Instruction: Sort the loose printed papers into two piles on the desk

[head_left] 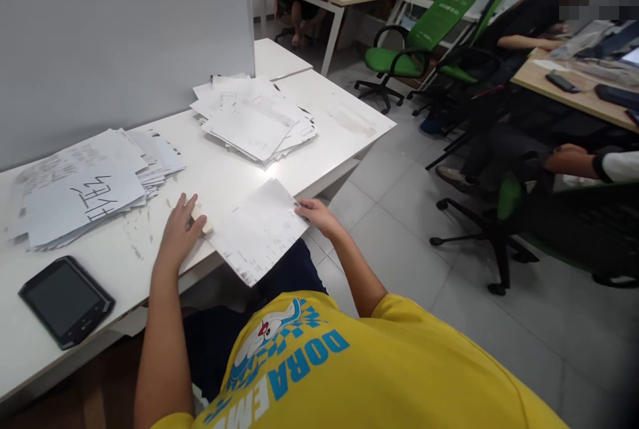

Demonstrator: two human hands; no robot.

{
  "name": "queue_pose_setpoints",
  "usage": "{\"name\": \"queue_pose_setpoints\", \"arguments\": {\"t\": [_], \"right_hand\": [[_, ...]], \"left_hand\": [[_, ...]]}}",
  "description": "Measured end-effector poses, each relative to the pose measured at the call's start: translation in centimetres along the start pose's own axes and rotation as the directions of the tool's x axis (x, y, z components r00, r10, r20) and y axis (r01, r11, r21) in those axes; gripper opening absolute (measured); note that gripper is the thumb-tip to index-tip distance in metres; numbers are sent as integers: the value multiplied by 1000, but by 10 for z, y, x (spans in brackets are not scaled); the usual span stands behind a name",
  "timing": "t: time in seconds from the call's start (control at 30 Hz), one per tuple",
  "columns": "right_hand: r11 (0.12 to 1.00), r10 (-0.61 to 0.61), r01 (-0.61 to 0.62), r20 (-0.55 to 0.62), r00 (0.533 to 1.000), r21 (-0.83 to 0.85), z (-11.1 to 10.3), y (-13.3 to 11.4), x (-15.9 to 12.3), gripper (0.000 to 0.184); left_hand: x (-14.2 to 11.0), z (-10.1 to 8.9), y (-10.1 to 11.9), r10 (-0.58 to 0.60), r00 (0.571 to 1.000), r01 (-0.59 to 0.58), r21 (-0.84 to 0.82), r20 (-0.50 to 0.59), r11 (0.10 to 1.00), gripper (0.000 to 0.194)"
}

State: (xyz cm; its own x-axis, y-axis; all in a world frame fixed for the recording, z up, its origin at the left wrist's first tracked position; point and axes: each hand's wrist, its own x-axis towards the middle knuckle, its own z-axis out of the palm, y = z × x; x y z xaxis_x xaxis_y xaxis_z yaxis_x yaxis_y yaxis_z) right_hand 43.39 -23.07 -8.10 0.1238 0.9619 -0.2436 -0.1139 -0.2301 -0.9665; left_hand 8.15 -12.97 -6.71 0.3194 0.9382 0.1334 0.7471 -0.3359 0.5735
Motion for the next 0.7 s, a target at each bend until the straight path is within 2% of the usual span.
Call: {"name": "queue_pose_setpoints", "arguments": {"t": [0.1,0.2,0.27,0.4,0.53,0.6,0.7], "right_hand": [[998,-55,60,-134,989,33,-14,-12,9,27],[983,-57,110,-325,944,149,-21,-23,32,28],[965,-70,164,-398,915,206,-18,-30,54,25],[916,-85,245,-444,892,318,2,-41,102,17],[900,-51,224,-421,906,374,20,-48,137,18],[919,-37,191,-405,913,345,21,-49,147,18],[955,-2,135,-448,894,265,14,-50,157,18]], "left_hand": [[-3,1,-1,5,1000,-5,7,-6,1000,67],[-5,2,-2,6,1000,-6,-11,-25,1000,69],[-5,2,-2,5,999,-8,-55,-42,998,72],[-7,1,-1,-54,997,45,-135,-63,990,77],[-10,-1,1,-108,992,94,-179,-69,979,78],[-12,-1,2,-124,990,108,-201,-69,974,78],[-14,0,2,-144,988,124,-256,-58,959,76]]}}
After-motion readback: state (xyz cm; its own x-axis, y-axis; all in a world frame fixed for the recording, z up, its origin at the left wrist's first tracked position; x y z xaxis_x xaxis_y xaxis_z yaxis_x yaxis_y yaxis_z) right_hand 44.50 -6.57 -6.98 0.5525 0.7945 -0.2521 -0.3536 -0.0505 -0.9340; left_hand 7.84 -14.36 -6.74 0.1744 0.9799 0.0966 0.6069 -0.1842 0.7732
